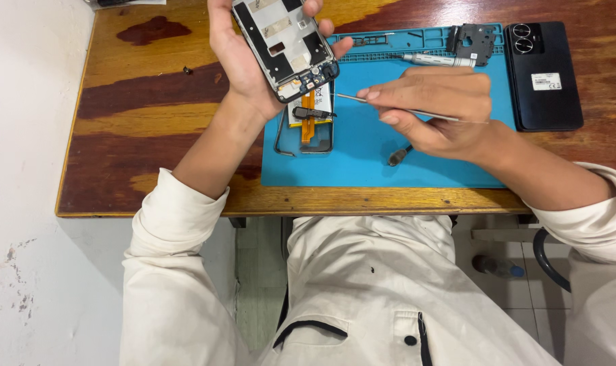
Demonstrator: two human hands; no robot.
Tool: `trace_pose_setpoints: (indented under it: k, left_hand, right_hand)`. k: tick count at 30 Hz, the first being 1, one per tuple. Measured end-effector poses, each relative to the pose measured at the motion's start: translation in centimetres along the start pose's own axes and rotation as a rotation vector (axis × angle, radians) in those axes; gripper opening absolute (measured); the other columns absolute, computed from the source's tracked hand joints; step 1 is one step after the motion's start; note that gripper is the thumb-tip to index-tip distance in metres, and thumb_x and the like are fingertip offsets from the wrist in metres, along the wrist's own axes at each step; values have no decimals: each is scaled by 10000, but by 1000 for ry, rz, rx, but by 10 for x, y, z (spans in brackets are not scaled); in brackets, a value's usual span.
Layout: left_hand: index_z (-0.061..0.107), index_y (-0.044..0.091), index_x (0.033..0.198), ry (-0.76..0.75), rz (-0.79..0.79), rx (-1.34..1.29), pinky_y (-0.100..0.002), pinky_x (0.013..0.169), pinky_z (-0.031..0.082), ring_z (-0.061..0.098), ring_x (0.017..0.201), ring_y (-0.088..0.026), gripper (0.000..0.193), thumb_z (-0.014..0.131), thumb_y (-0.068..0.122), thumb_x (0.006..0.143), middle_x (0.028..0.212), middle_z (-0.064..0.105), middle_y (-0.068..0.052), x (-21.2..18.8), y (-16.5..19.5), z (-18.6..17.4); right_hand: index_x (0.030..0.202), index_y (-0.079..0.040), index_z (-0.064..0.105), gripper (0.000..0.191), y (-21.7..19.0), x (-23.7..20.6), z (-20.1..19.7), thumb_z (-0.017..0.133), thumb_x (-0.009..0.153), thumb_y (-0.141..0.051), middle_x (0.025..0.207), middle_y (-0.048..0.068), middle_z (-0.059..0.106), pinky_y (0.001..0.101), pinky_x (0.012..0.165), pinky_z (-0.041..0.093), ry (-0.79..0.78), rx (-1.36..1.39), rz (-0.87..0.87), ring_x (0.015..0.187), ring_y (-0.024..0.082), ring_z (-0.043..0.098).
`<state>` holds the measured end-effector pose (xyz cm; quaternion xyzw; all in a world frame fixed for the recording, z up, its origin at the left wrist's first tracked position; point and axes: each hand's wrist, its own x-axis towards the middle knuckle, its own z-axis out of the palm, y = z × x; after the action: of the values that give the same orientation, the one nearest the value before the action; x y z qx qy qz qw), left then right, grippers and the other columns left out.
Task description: The person disassembles a smartphone by removing screws and detaching internal components. They use a screwdriver and tweezers to remove the battery, camera module, and other small parts, placing them on a blue mat.
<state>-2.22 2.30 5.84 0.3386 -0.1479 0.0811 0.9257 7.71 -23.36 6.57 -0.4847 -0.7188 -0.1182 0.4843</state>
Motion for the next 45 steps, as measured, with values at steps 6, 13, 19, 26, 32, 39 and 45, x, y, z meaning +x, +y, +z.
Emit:
trace_pose_setpoints:
  k: [6,13,19,26,32,39,45]
  left_hand:
    - [600,38,1186,-18,29,101,-494,853,588,652,916,-260,819,295,773,990,1046,624,-124,-2,0,3]
    - [587,19,1150,-113,101,179,-423,813,564,629,884,-228,758,311,710,1005,1039,606,-124,-4,-7,5]
    - [574,17,1189,-148,126,226,-395,766,522,611,888,-226,724,329,681,1037,1034,574,-132,-6,-11,5]
    - [576,26,1187,-212,157,280,-392,790,546,615,883,-214,688,332,658,1069,1051,588,-135,-6,-15,5]
    - [570,12,1183,-205,156,296,-384,784,536,611,885,-213,684,334,644,1076,1073,591,-145,-5,-16,6]
    - [574,21,1165,-172,200,320,-373,811,551,609,882,-199,649,353,626,1084,1057,593,-132,-5,-20,7]
    - [572,34,1160,-162,219,323,-368,806,547,608,882,-197,626,354,616,1085,1059,597,-128,-6,-19,8]
  right_hand:
    - [1139,59,721,157,-3,1,3,756,991,21,1073,180,770,263,613,554,-26,-27,36,761,210,714]
    - [1143,60,733,173,-4,-1,6,756,974,35,1014,167,770,258,603,540,-41,-30,123,744,199,702]
    - [1129,56,737,164,-4,-1,6,755,969,28,995,166,769,285,639,534,-55,-29,132,731,195,692]
    - [1122,39,744,147,-3,-1,6,755,978,13,968,145,764,272,621,533,-71,-21,130,741,187,699]
    - [1111,35,746,149,-4,0,7,757,965,5,986,140,770,274,620,527,-88,-15,120,715,176,685]
    - [1122,44,719,198,-4,4,8,790,963,-51,1089,151,773,297,633,552,-137,-69,-20,736,190,689]
    - [1123,64,722,230,-9,10,7,808,955,-67,1104,164,762,310,639,570,-192,-179,-131,757,214,705]
